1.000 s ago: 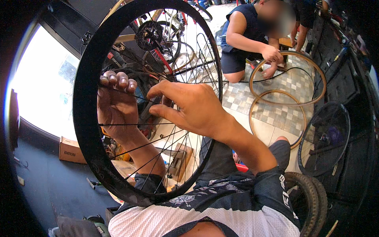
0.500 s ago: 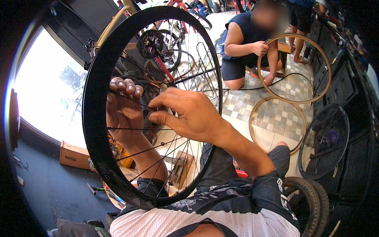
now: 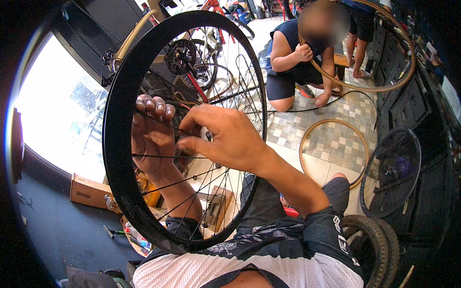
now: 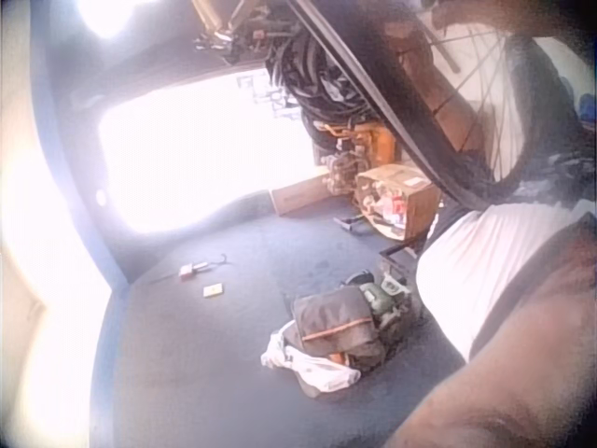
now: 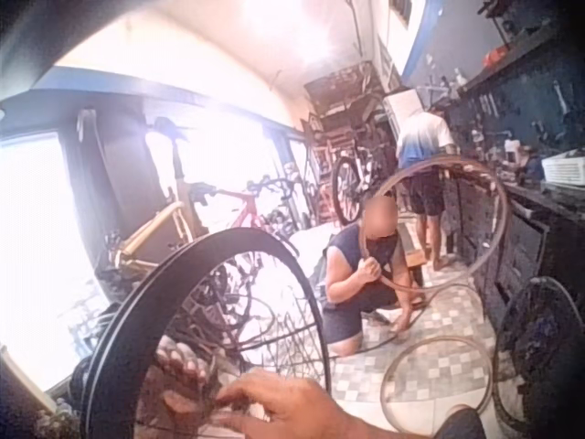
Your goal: The person laces a bicycle wheel by threading spokes through the rim and hub, adjusting tension by hand. The wheel is held upright and rotated as needed while the person works through the spoke pattern.
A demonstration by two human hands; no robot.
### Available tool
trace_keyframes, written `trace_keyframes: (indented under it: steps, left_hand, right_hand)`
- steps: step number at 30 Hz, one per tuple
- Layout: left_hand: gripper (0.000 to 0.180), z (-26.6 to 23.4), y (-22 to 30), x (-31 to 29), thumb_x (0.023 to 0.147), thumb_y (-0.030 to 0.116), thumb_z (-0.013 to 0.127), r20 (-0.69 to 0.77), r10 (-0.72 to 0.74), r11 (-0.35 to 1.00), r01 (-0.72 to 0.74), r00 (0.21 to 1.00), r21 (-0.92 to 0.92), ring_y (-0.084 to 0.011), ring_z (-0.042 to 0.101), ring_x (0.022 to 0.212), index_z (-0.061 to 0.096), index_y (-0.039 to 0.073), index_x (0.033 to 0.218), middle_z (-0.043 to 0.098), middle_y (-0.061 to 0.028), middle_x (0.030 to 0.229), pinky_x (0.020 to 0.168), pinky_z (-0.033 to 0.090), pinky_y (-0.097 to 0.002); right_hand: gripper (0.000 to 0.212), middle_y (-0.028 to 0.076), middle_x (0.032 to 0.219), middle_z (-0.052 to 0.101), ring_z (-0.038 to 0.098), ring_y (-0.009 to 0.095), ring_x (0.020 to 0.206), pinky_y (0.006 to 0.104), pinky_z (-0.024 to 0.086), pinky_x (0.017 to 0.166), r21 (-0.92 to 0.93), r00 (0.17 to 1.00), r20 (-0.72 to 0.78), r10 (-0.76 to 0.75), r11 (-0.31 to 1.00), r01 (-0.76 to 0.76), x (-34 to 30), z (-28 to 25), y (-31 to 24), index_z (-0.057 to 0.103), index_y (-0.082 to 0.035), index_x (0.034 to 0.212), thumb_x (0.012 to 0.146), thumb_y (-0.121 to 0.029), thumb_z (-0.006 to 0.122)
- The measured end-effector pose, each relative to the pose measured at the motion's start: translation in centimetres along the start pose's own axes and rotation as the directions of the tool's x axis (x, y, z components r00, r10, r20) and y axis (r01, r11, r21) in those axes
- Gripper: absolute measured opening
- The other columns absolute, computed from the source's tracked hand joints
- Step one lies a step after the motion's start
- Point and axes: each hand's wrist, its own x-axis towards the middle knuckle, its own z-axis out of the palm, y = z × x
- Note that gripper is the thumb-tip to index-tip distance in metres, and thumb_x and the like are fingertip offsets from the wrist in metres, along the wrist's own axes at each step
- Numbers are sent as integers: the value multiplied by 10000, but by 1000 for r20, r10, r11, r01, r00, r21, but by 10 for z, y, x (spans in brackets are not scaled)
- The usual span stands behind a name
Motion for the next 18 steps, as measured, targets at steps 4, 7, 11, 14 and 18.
trace_keyframes:
  steps: [4, 7, 11, 14, 18]
  left_hand:
    - [211, 1, 2, -2, 1072, 210, 627, -10, -2, 1000, 2, 1000, 0, -214, 528, 1104, 579, 64, 1217, 562, -59, 1144, 960, 432, -386]
    - [217, 1, -6, 2, 1059, 208, 640, 31, -38, 994, 41, 999, -102, -216, 532, 1097, 579, 65, 1211, 564, -62, 1143, 957, 432, -382]
    - [205, -2, -9, 3, 1047, 194, 644, 3, -30, 994, 30, 1000, -101, -217, 536, 1083, 582, 65, 1194, 564, -64, 1138, 956, 435, -382]
    - [206, 5, -1, 1, 1053, 204, 640, -17, -20, 999, 19, 1000, -31, -216, 532, 1083, 582, 58, 1187, 558, -61, 1131, 959, 433, -385]
    - [215, -1, -2, -3, 1061, 208, 643, -26, -6, 998, 5, 1000, -62, -218, 527, 1091, 580, 48, 1191, 552, -62, 1127, 965, 430, -386]
  right_hand:
    - [267, 41, 892, 756, 561, 51, 655, 225, 418, 576, 64, 996, 28, 87, 994, -89, -4, -2, -7, 758, -40, 1116, 938, -220, 842]
    - [239, 71, 917, 763, 642, 109, 685, 261, 491, 625, 89, 1000, -17, -3, 996, 4, -8, 5, 13, 750, -12, 1143, 974, -175, 797]
    - [230, 112, 903, 747, 697, 215, 714, 309, 530, 668, -77, 963, -103, -248, 968, 241, -5, 5, 15, 746, -3, 1168, 987, -144, 769]
    - [282, 67, 928, 748, 622, 142, 681, 294, 470, 598, 31, 996, -15, 87, 996, -86, -3, -3, -9, 752, -55, 1097, 904, -227, 864]
    - [299, 46, 880, 747, 588, 122, 648, 287, 442, 575, -32, 993, -79, -88, 996, 86, -4, 3, 2, 746, -68, 1049, 862, -245, 898]
